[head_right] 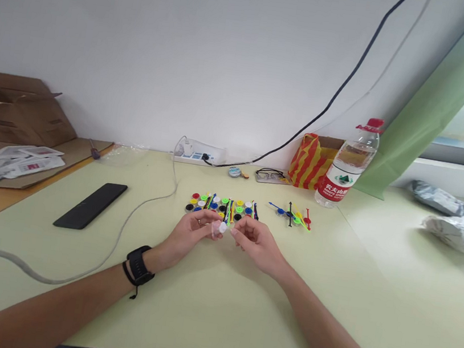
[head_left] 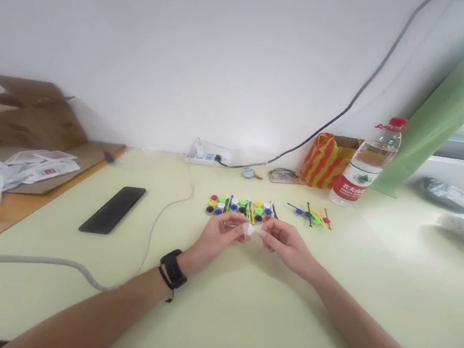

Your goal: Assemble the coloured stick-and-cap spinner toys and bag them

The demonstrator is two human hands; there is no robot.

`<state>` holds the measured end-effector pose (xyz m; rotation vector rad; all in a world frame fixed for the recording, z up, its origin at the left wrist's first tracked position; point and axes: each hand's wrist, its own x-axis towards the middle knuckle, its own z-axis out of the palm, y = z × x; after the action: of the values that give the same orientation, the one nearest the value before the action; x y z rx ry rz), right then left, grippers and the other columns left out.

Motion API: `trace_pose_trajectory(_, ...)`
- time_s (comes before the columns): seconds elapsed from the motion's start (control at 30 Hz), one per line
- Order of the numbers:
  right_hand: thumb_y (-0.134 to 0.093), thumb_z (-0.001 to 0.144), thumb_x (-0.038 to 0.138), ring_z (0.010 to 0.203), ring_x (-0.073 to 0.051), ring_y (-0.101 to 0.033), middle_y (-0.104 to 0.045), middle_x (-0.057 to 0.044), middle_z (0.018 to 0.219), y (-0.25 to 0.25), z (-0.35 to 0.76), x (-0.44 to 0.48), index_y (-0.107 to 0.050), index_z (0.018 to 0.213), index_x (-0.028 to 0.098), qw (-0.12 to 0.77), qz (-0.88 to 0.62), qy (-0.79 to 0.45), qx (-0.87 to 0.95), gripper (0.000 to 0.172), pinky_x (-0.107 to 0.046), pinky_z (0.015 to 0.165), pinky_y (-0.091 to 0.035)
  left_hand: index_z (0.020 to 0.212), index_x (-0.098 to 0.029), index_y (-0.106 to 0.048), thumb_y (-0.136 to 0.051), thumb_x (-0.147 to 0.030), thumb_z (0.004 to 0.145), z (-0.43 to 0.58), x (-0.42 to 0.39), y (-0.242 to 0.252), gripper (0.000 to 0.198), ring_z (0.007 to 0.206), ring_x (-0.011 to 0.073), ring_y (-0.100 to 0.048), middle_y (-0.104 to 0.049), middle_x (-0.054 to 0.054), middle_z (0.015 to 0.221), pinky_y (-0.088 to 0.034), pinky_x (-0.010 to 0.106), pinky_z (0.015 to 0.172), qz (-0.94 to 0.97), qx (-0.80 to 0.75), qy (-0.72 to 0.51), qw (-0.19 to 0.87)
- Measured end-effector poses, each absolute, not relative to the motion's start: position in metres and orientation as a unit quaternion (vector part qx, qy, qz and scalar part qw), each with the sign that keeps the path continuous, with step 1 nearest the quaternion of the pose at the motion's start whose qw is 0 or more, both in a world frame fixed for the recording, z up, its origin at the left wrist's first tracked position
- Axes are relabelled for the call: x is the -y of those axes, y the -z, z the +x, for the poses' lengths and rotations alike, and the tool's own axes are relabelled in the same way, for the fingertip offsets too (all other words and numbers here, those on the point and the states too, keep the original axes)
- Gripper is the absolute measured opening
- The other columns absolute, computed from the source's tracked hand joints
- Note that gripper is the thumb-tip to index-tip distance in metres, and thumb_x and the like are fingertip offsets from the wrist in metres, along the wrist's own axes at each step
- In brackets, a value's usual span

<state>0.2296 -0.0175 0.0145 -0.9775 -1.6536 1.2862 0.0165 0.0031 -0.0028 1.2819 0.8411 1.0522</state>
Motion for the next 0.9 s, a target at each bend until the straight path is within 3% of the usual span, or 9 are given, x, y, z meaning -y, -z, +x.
trace_pose_trajectory(0.37, -0.06, 0.096, 0.049, 0.066, -0.015, -0.051, -0.056, 0.0, 0.074, -0.01, 0.231, 0.016, -0.059, 0.087, 0.02, 0.401, -0.393, -0.468, 0.682, 0.03, -0.028, 0.062, -0.041, 0.1, -0.016, -0.073, -0.082, -0.036, 0.08, 0.016, -0.002, -0.002, 0.03, 0.083, 0.0189, -0.072, -0.074, 0.008, 0.097, -0.058, 0.037, 0.087, 0.526, -0.345, -0.445, 0.638)
trace_pose_trajectory(0.47, -0.055, 0.098, 0.045, 0.077, -0.019, -0.058, -0.064, -0.004, 0.084, -0.003, 0.238, 0.007, -0.06, 0.089, 0.021, 0.416, -0.438, -0.34, 0.721, 0.026, -0.033, 0.073, -0.047, 0.1, -0.016, -0.073, -0.082, -0.036, 0.08, 0.016, -0.002, -0.001, 0.03, 0.084, 0.0196, -0.072, -0.073, 0.008, 0.098, -0.058, 0.037, 0.087, 0.52, -0.347, -0.445, 0.641)
trace_pose_trajectory(0.6, -0.055, 0.095, 0.041, 0.106, -0.03, -0.057, -0.067, -0.01, 0.104, 0.011, 0.265, -0.014, -0.065, 0.106, 0.023, 0.389, -0.542, -0.039, 0.744, 0.024, -0.047, 0.099, -0.044, 0.101, -0.016, -0.073, -0.081, -0.036, 0.081, 0.015, -0.002, -0.001, 0.029, 0.085, 0.0197, -0.073, -0.073, 0.008, 0.1, -0.057, 0.037, 0.088, 0.51, -0.352, -0.442, 0.648)
trace_pose_trajectory(0.73, -0.051, 0.094, 0.052, 0.133, -0.042, -0.039, -0.052, -0.015, 0.139, 0.024, 0.305, -0.03, -0.053, 0.142, 0.033, 0.264, -0.691, 0.075, 0.669, 0.052, -0.064, 0.102, -0.039, 0.102, -0.017, -0.074, -0.08, -0.034, 0.083, 0.014, -0.001, -0.002, 0.027, 0.087, 0.0196, -0.073, -0.073, 0.008, 0.103, -0.057, 0.036, 0.088, 0.508, -0.349, -0.44, 0.653)
trace_pose_trajectory(0.83, -0.043, 0.097, 0.061, 0.143, -0.046, -0.029, -0.035, -0.014, 0.155, 0.032, 0.328, -0.035, -0.043, 0.151, 0.04, 0.185, -0.743, 0.07, 0.639, 0.058, -0.071, 0.103, -0.035, 0.1, -0.017, -0.075, -0.08, -0.034, 0.083, 0.013, 0.0, -0.002, 0.025, 0.087, 0.0194, -0.072, -0.072, 0.007, 0.105, -0.056, 0.035, 0.088, 0.5, -0.343, -0.443, 0.661)
trace_pose_trajectory(0.9, -0.036, 0.099, 0.063, 0.143, -0.045, -0.031, -0.031, -0.013, 0.158, 0.037, 0.335, -0.037, -0.042, 0.151, 0.041, 0.161, -0.745, 0.037, 0.646, 0.057, -0.067, 0.101, -0.04, 0.099, -0.017, -0.075, -0.081, -0.034, 0.081, 0.014, 0.0, -0.001, 0.026, 0.087, 0.0197, -0.073, -0.073, 0.007, 0.104, -0.056, 0.035, 0.088, 0.488, -0.344, -0.445, 0.667)
